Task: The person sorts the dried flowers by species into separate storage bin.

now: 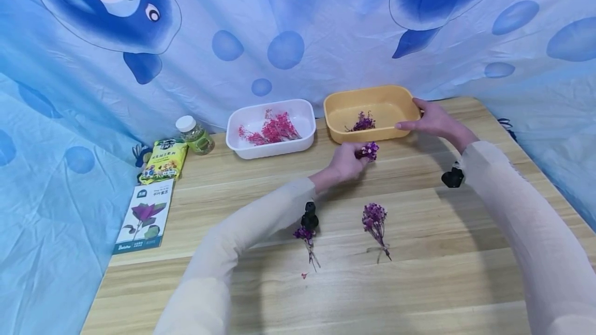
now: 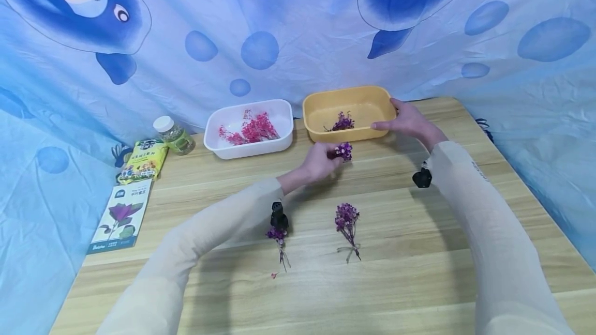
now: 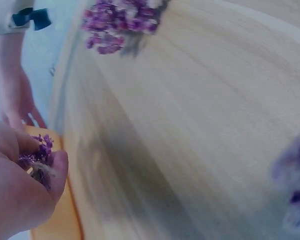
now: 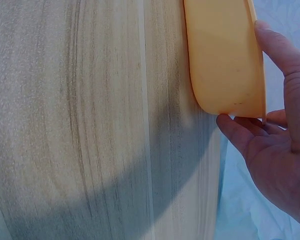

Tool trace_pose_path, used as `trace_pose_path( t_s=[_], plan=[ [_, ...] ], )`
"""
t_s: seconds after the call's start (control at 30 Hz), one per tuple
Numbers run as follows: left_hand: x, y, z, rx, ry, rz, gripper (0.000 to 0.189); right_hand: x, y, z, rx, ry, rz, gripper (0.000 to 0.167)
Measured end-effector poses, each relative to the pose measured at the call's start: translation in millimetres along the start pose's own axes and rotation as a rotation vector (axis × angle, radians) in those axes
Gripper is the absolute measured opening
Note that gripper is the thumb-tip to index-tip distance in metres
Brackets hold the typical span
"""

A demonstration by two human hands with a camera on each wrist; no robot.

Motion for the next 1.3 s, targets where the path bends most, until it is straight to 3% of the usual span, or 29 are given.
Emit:
trace_pose_path(
  t_s=[0.1, 0.33, 0.53, 0.63, 0.87, 1.1, 1.3],
  plan=[
    [0.6, 3.7, -4.3, 0.075, 0.014, 0.026, 0.055, 1.6, 0.4, -1.7, -0.005, -0.012, 0.006, 0.122],
    [-3.7, 15.0, -17.5, 0.103, -0.069, 0.049, 0.050, 3.2, 1.3, -4.0, -0.002, -0.013, 0.003, 0.122],
    [-15.5, 23.6, -25.9, 0.283, -0.029, 0.067, 0.054, 3.6, 2.4, -3.8, -0.006, -0.012, 0.002, 0.122],
    [-23.6, 31.2, -34.3, 0.320, -0.008, 0.055, 0.051, 3.4, 2.8, -2.8, -0.001, -0.014, 0.002, 0.123],
    [-48.0, 49.3, -54.1, 0.250, -0.010, 0.013, 0.043, 2.3, 3.0, -1.4, -0.006, -0.017, -0.001, 0.123],
    [-66.9, 56.2, -59.4, 0.166, 0.055, -0.026, 0.042, 1.8, 1.2, -1.2, -0.020, -0.025, 0.004, 0.124],
    [-77.6, 56.1, -60.3, 0.118, 0.070, -0.026, 0.047, -0.9, 0.3, -0.9, -0.011, -0.020, -0.001, 0.123]
  ],
)
Point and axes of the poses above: each hand's wrist, its own x-axis away from the middle knuckle, its own y-axis out of the back of the hand, z = x × y, the point moved 7 cm from there along -x, towards the middle knuckle, and after that the axes turned 7 degrees about y, right-handed, at the moved point
